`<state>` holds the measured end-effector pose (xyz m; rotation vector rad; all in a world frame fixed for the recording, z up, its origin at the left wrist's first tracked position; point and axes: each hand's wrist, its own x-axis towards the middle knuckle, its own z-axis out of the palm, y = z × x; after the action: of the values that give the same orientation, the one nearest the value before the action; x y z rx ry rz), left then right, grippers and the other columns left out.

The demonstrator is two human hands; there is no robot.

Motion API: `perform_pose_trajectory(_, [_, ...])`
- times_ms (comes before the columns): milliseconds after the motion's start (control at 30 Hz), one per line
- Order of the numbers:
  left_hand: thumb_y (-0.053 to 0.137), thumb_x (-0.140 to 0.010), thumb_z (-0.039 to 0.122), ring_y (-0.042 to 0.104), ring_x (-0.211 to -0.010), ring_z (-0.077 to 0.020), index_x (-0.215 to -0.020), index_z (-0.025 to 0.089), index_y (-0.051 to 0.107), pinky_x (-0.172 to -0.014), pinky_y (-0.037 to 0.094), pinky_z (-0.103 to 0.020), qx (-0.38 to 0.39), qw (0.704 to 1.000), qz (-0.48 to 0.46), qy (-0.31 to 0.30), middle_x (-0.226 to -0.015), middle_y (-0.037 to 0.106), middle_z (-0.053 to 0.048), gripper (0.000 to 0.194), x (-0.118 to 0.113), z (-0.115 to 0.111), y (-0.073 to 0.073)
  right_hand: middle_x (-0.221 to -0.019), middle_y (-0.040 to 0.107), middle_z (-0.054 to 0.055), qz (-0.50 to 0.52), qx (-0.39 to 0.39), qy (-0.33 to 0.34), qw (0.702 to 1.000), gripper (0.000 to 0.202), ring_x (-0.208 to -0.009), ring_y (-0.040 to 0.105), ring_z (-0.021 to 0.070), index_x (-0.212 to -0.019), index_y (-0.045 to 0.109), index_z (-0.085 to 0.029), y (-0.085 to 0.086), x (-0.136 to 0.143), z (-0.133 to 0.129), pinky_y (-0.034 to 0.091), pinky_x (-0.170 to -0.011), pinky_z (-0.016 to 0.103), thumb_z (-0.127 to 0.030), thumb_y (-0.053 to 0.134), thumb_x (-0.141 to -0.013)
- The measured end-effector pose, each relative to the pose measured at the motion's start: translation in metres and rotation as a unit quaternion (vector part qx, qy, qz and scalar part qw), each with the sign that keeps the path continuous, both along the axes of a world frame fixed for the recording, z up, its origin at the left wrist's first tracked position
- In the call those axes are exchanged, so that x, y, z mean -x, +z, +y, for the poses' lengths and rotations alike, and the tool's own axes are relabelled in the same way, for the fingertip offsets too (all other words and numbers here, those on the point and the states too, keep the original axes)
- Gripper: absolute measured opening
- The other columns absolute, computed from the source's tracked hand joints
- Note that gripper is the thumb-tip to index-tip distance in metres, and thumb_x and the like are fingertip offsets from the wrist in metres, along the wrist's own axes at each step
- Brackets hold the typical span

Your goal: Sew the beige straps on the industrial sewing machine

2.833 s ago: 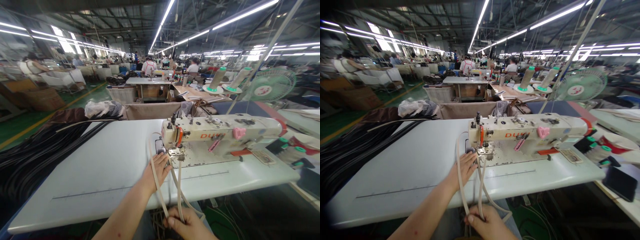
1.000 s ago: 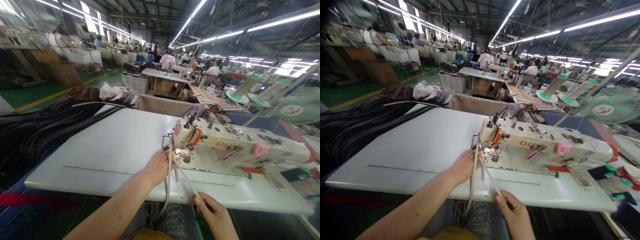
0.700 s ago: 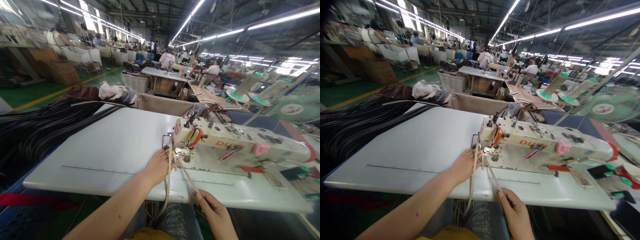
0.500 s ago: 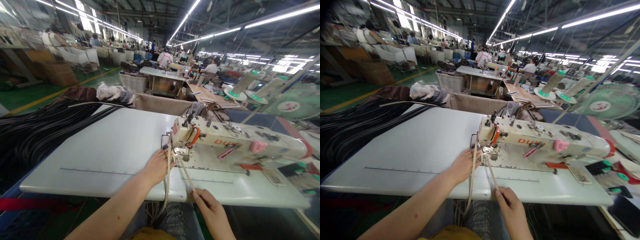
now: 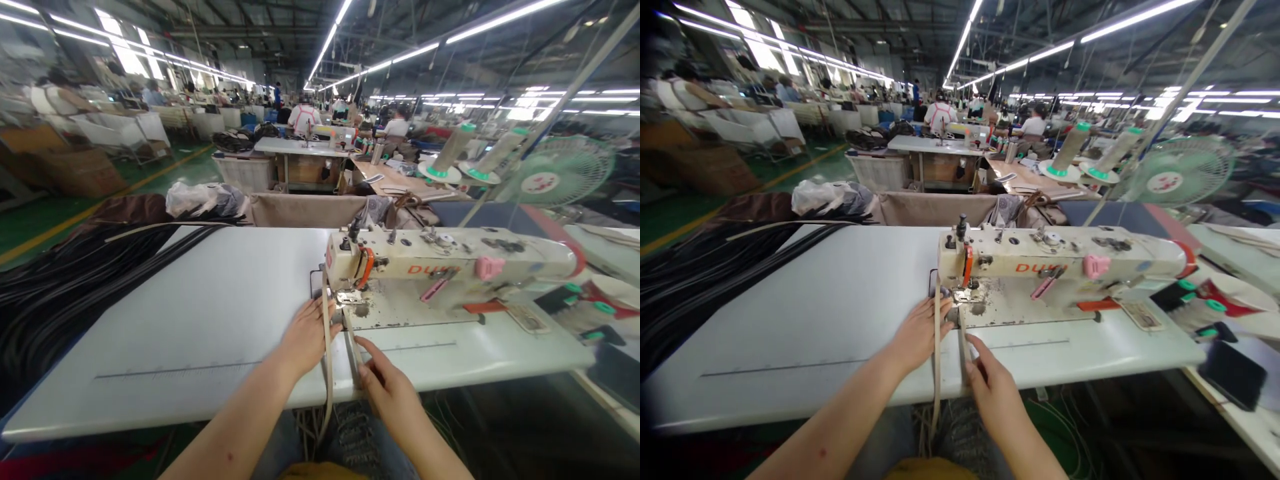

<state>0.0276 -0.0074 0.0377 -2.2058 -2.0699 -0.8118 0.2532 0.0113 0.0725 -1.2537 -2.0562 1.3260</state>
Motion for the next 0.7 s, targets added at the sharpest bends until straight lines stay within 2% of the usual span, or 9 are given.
perform_pose_trajectory(167, [0.040, -0.111, 0.042, 0.051, -0.145, -0.0262, -0.148, 0.020, 0.051, -0.122, 0.040, -0.050, 0.000, 1.000, 0.005, -0.009, -0.152, 0.059, -0.011, 0.045, 0.002, 0.001, -0.001, -0.117, 0.078, 0.012, -0.009, -0.012, 0.020, 1.000, 0.054, -0.108, 0.071, 0.0295, -0.143, 0.061, -0.020, -0.002, 0.010, 0.005, 0.052, -0.102, 0.045, -0.038, 0.049, -0.094])
perform_pose_trajectory(267, [0.040, -0.111, 0.041, 0.049, -0.146, -0.0264, -0.150, 0.020, 0.050, -0.122, 0.040, -0.051, 0.005, 1.000, 0.006, -0.014, -0.153, 0.058, -0.011, 0.045, 0.002, 0.000, -0.001, -0.124, 0.077, 0.014, -0.008, -0.018, 0.024, 1.000, 0.052, -0.117, 0.070, 0.0307, -0.141, 0.063, -0.018, -0.003, 0.015, 0.007, 0.050, -0.107, 0.047, -0.037, 0.048, -0.095])
perform_pose_trajectory(400, [0.042, -0.110, 0.040, 0.049, -0.146, -0.0271, -0.150, 0.020, 0.049, -0.122, 0.040, -0.052, 0.003, 1.000, 0.006, -0.017, -0.152, 0.059, -0.012, 0.045, 0.003, 0.000, -0.002, -0.122, 0.078, 0.015, -0.012, -0.025, 0.023, 0.999, 0.051, -0.114, 0.071, 0.0311, -0.138, 0.064, -0.015, 0.003, 0.023, 0.010, 0.051, -0.105, 0.047, -0.034, 0.049, -0.093])
perform_pose_trajectory(567, [0.042, -0.110, 0.036, 0.052, -0.144, -0.0280, -0.143, 0.020, 0.057, -0.122, 0.041, -0.054, -0.001, 1.000, -0.005, -0.027, -0.147, 0.064, -0.011, 0.040, 0.005, 0.000, -0.001, -0.100, 0.081, 0.011, -0.023, -0.033, 0.021, 0.999, 0.048, -0.094, 0.073, 0.0291, -0.133, 0.068, -0.017, 0.007, 0.029, 0.012, 0.056, -0.092, 0.043, -0.031, 0.051, -0.091])
perform_pose_trajectory(700, [0.043, -0.109, 0.035, 0.054, -0.143, -0.0279, -0.139, 0.019, 0.061, -0.121, 0.043, -0.054, 0.000, 0.999, -0.009, -0.032, -0.146, 0.065, -0.011, 0.038, 0.006, 0.001, -0.003, -0.092, 0.080, 0.011, -0.027, -0.039, 0.008, 0.999, 0.048, -0.087, 0.072, 0.0291, -0.132, 0.069, -0.015, 0.006, 0.034, 0.014, 0.055, -0.086, 0.042, -0.032, 0.050, -0.091])
